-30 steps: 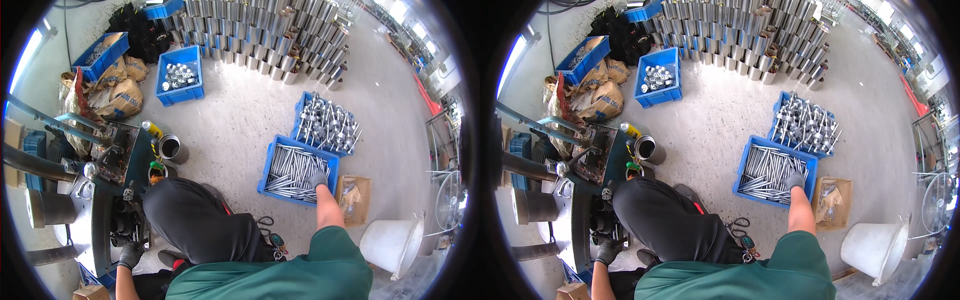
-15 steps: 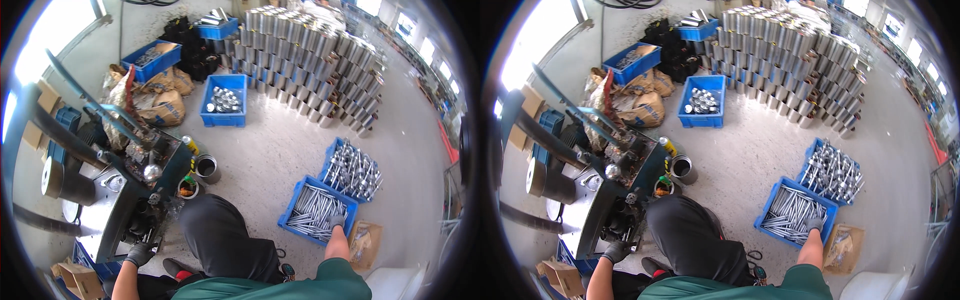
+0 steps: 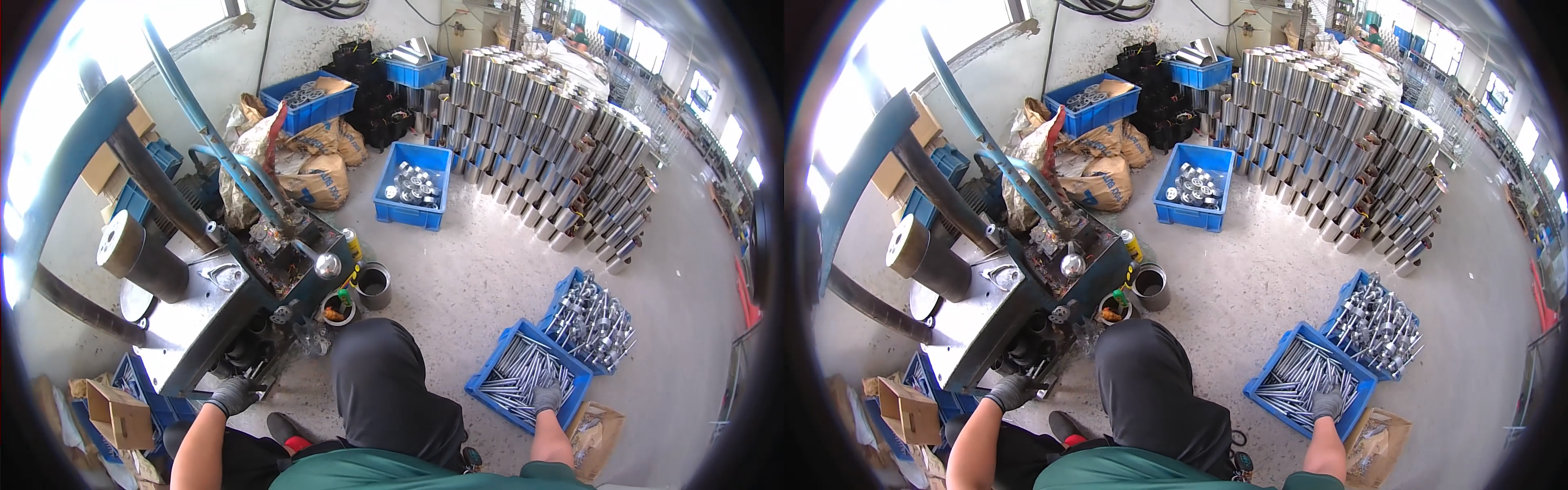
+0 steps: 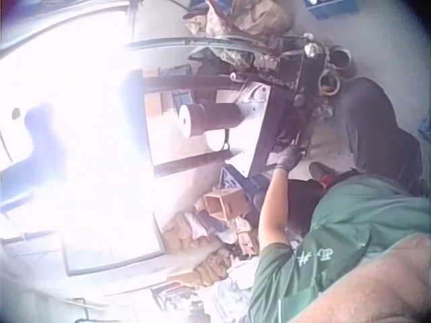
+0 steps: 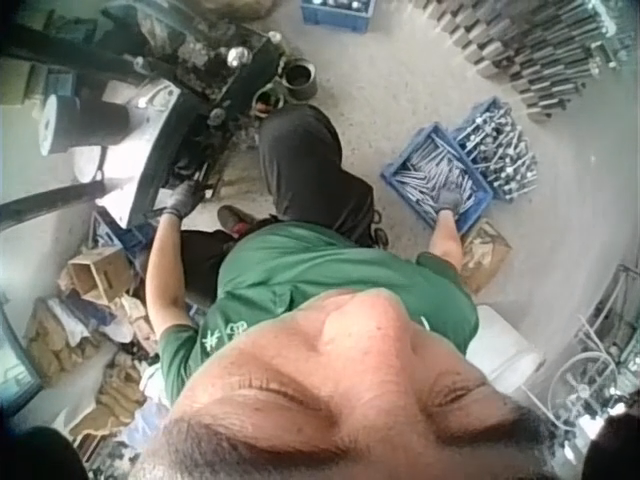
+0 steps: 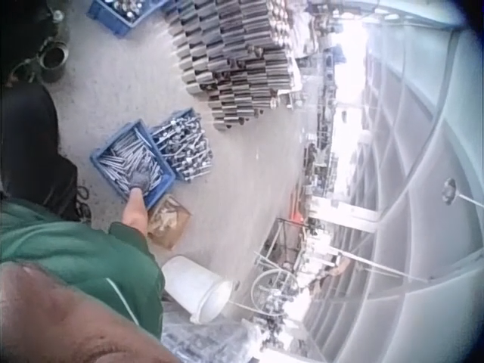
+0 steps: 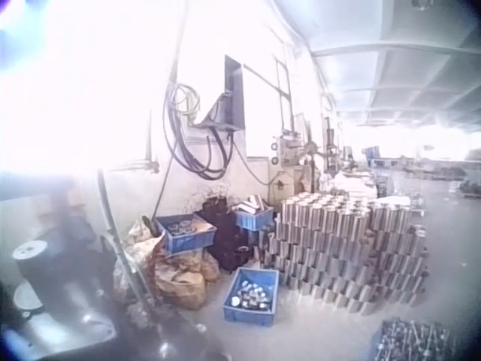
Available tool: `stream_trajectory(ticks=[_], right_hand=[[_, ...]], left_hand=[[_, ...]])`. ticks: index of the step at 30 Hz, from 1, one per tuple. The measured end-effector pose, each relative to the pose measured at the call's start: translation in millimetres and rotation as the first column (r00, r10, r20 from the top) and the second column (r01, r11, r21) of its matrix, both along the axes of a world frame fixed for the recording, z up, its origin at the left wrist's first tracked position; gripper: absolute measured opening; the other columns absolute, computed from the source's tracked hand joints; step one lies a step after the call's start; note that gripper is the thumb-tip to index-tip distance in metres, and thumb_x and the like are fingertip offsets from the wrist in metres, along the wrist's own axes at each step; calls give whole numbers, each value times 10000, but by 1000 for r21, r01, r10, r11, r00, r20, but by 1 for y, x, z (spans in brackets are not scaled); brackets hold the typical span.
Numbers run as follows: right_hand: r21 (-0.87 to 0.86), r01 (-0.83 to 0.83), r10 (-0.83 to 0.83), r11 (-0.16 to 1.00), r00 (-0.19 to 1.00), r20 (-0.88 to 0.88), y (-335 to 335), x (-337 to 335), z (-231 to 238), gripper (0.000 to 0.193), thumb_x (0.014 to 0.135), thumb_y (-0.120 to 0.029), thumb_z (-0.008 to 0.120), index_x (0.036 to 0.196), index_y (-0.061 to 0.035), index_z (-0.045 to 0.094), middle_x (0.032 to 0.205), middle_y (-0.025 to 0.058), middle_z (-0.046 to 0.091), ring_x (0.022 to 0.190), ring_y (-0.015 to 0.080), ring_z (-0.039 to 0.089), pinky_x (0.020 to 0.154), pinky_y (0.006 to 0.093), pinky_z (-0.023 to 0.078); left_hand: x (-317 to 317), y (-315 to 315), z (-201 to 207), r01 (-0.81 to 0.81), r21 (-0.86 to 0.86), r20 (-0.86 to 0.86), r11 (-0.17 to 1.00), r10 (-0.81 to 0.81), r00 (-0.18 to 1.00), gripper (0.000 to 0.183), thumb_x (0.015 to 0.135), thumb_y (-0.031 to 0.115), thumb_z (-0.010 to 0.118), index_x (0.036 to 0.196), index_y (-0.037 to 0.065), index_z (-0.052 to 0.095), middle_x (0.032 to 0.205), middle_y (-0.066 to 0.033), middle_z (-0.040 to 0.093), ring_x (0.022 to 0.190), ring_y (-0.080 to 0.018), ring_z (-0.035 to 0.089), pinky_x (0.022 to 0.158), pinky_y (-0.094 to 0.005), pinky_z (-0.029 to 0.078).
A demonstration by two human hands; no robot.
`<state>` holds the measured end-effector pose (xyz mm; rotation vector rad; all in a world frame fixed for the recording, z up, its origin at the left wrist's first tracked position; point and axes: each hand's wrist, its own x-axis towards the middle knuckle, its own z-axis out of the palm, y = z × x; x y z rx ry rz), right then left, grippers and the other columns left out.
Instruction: The person takes a bag of metal rods from a larger sack and moves to a workstation. They sit down and begin handling the rods, picking them up one by one and cleaning each end using a handheld scouring pad.
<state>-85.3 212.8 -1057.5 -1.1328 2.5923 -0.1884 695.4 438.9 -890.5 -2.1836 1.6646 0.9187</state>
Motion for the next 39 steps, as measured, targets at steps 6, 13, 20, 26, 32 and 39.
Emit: stream_trajectory(ticks=[6, 13, 20, 26, 32, 39], right_hand=[[-691, 278, 120, 668, 876, 468, -35, 3, 1, 585, 685, 8, 755, 1257, 25, 632, 1108, 126, 723, 963, 262, 680, 914, 350, 526], [-593, 686, 108, 422, 611, 784, -66, -10, 22, 247, 673, 53, 671, 900, -27, 616, 770, 28, 597, 620, 185, 557, 586, 355, 480], [-52, 886, 385, 461, -147, 911, -49, -14, 53, 118, 732, -156, 629, 748, -79, 541, 727, 110, 610, 659, 297, 595, 669, 421, 559], [-106, 876, 471, 471, -149, 869, -14, 29, 130, 169, 699, -158, 639, 847, -89, 595, 759, 84, 630, 682, 286, 606, 713, 446, 571], [-605, 523, 716, 600, -15, 698, 3, 115, 257, 564, 690, -223, 737, 1199, -33, 584, 845, 125, 637, 737, 288, 657, 692, 433, 590], [-893, 21, 783, 450, -490, 383, 41, 271, 410, 586, 720, -89, 825, 1213, -56, 509, 780, 26, 460, 691, 146, 420, 636, 300, 365]], left_hand=[[0, 5, 18, 164, 41, 63, 986, -166, 984, 339, 934, 253, 621, 1253, 271, 735, 1097, -174, 728, 1042, -370, 683, 939, -457, 532], [1, -3, 32, -62, 21, 118, 998, 59, 991, 407, 904, 441, 718, 1113, 93, 753, 993, -208, 726, 964, -351, 694, 860, -444, 535], [23, -7, 19, -294, -367, -296, 882, 189, 936, 234, 809, -24, 699, 1038, 26, 717, 986, -111, 717, 915, -236, 678, 857, -358, 537], [-7, -51, 58, -237, -453, -342, 859, 78, 936, 289, 825, -54, 702, 1107, 9, 701, 1044, -139, 684, 958, -276, 681, 862, -357, 551], [-33, -70, 139, -231, -531, -381, 816, 14, 924, 322, 874, -28, 678, 1190, 30, 654, 1037, -112, 629, 999, -250, 642, 887, -353, 528], [25, -58, 130, -299, -710, -288, 638, 124, 950, 288, 959, 149, 683, 1226, 39, 676, 1073, -144, 711, 983, -236, 682, 897, -384, 546]])
